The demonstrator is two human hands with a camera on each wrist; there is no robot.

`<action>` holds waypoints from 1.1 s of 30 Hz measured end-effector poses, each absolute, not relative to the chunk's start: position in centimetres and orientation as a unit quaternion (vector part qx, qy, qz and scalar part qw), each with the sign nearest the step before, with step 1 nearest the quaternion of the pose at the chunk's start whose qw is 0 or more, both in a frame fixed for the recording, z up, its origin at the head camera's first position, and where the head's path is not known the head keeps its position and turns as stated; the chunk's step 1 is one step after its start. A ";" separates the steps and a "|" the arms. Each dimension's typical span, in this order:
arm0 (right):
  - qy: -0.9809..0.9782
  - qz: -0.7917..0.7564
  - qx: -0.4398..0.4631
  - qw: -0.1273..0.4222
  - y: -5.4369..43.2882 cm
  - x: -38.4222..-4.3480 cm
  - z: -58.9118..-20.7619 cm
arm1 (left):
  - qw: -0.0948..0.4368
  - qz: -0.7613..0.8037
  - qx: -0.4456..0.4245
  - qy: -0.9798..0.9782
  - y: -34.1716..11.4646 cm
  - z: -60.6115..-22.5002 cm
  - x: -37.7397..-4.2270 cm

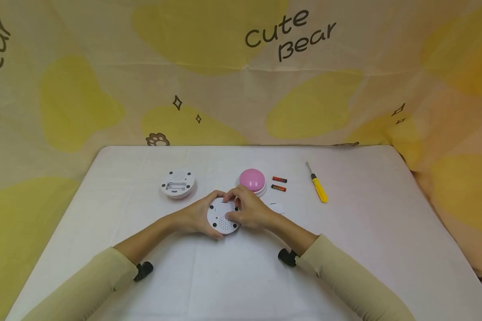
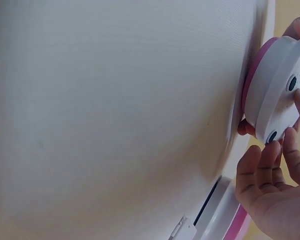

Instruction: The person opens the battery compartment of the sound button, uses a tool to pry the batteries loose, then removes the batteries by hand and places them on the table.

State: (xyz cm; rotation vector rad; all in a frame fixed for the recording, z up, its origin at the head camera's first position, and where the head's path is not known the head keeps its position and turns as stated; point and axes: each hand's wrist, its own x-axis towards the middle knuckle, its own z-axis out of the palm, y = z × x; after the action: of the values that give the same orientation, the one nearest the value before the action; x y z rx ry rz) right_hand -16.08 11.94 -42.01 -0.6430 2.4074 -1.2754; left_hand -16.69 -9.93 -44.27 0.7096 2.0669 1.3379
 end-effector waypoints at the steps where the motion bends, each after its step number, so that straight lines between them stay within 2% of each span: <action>1: 0.847 -0.449 -0.228 0.170 11.9 -16.1 -42.0 | 0.286 0.501 0.266 0.772 -9.9 -44.3 -16.7; 33: 0.839 -0.458 -0.235 0.175 12.1 -16.3 -42.0 | 0.303 0.513 0.264 0.759 -10.0 -44.4 -16.8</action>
State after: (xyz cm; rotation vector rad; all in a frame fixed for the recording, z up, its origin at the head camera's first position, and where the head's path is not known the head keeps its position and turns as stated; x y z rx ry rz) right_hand -16.26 12.13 -41.95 -0.6654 2.3791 -1.2981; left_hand -16.83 -10.04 -44.42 0.6994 2.0103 1.3592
